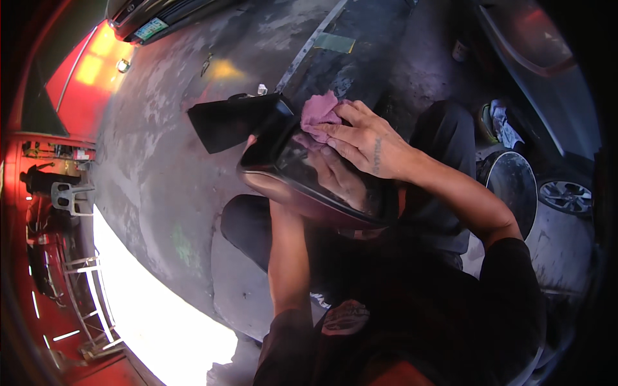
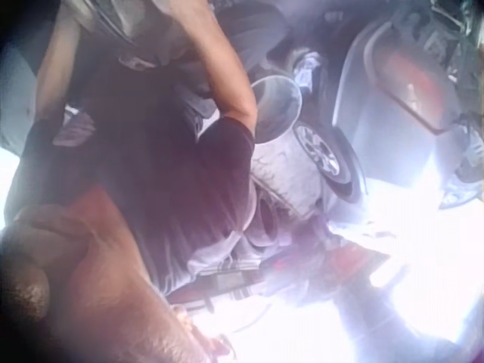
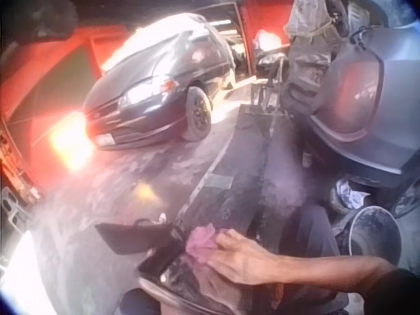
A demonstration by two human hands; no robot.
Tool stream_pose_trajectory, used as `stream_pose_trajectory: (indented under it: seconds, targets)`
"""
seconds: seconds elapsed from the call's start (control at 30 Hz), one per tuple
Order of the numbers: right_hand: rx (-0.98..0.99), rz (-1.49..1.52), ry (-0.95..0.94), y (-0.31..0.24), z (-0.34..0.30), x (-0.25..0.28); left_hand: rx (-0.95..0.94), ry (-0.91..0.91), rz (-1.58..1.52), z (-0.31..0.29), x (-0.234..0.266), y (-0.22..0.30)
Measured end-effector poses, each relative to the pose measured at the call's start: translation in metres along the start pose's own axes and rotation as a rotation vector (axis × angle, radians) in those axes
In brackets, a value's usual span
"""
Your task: The person cleans a detached car side mirror using a purple cloth and a spray bottle. They wipe the mirror housing and glass, then spray cleaner and continue wiping. The person also wipes the floor mat with a white cloth.
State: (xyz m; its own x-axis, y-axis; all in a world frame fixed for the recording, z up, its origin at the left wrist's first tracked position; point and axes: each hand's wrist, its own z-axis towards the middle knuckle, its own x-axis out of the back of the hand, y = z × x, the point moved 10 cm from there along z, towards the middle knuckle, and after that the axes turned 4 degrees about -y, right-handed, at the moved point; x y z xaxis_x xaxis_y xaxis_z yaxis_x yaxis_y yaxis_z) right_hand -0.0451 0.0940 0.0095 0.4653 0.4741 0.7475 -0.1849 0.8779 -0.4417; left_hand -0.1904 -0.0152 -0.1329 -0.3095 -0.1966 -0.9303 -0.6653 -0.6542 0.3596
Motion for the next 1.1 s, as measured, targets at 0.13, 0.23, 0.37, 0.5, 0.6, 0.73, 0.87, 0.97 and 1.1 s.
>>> stream_pose_trajectory:
  seconds: [0.13, 0.23, 0.37, 0.5, 0.6, 0.73, 0.87, 0.97, 1.1]
  targets:
    - [-0.023, 0.085, 0.067, -0.005, 0.006, 0.007, -0.096, 0.163, 0.187, 0.005, 0.017, 0.003]
    - [0.063, 0.207, 0.139, -0.009, 0.014, 0.002, -0.068, 0.106, 0.137, 0.001, 0.002, -0.001]
    - [-0.057, 0.204, -0.053, 0.009, 0.003, -0.024, -0.130, 0.095, 0.150, -0.002, -0.016, 0.022]
    - [-0.229, 0.523, -0.187, 0.027, -0.038, -0.024, -0.208, 0.082, 0.160, -0.005, -0.030, 0.044]
    - [-0.457, 0.882, -0.237, 0.039, -0.069, -0.036, -0.216, 0.065, 0.169, -0.012, -0.041, 0.047]
    - [-0.678, 1.430, 0.014, 0.046, -0.087, -0.061, -0.158, -0.038, 0.166, -0.012, -0.058, 0.037]
    - [-0.705, 1.421, 0.071, 0.053, -0.084, -0.068, -0.104, -0.086, 0.266, 0.001, -0.064, 0.046]
    - [-0.630, 1.415, 0.091, 0.071, -0.073, -0.042, -0.035, 0.084, 0.246, -0.003, -0.043, 0.053]
    - [-0.496, 0.912, -0.007, 0.096, -0.057, 0.009, 0.091, 0.181, 0.255, -0.016, -0.026, 0.032]
